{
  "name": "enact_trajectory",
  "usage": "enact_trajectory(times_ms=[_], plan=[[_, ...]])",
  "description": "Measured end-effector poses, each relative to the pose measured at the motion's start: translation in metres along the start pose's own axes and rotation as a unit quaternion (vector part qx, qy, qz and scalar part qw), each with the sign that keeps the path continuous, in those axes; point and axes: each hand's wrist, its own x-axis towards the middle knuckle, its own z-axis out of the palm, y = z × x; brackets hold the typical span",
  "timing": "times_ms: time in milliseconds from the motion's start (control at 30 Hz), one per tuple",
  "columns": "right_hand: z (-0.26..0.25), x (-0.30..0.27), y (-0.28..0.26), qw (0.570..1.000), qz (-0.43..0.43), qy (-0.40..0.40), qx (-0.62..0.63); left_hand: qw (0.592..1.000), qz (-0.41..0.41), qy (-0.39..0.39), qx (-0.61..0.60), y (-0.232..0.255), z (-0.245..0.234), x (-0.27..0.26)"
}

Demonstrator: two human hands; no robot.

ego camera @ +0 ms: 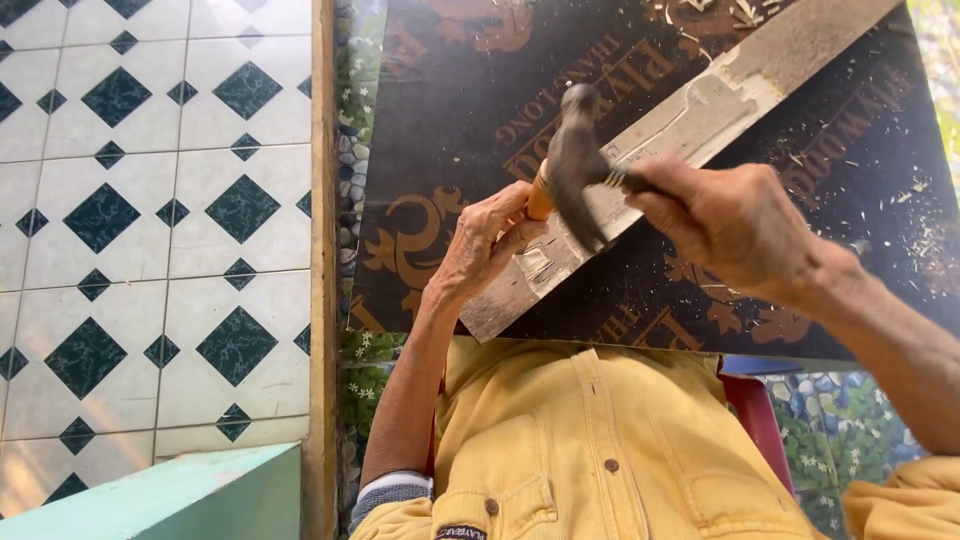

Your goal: Using a hammer and wood chisel to carve a rectangular recess into a wooden plank.

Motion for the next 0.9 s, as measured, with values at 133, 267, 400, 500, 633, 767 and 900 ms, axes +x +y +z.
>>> enact_trajectory(times_ms=[133, 267, 400, 500, 633, 767, 900], plan=[[-0.009, -0.002, 0.031, 0.685, 0.206, 0.062, 0.696, 1.0, -0.01, 0.005, -0.024, -0.003, -0.003, 0.002], [0.005, -0.006, -0.007, 0.528, 0.359, 0.277, 0.718, 1.0, 0.001, 0.006, -0.016, -0.004, -0.004, 0.001], [-0.014, 0.007, -0.013, 0.67, 0.135, 0.007, 0.73, 0.998, -0.021, 0.003, -0.057, 0.005, -0.002, 0.002], [0.001, -0.009, -0.027, 0.664, 0.169, 0.028, 0.728, 1.0, -0.004, 0.013, -0.026, -0.004, 0.0, 0.004], [-0.006, -0.044, -0.067, 0.579, 0.304, -0.054, 0.755, 0.999, 0.016, 0.016, -0.045, -0.023, -0.004, 0.003], [0.013, -0.111, -0.139, 0.584, 0.326, -0.157, 0.727, 0.982, -0.023, 0.02, -0.184, -0.043, -0.006, 0.004], [0.005, -0.135, -0.157, 0.576, 0.345, -0.205, 0.713, 0.982, -0.056, 0.026, -0.176, -0.052, -0.018, 0.005]])
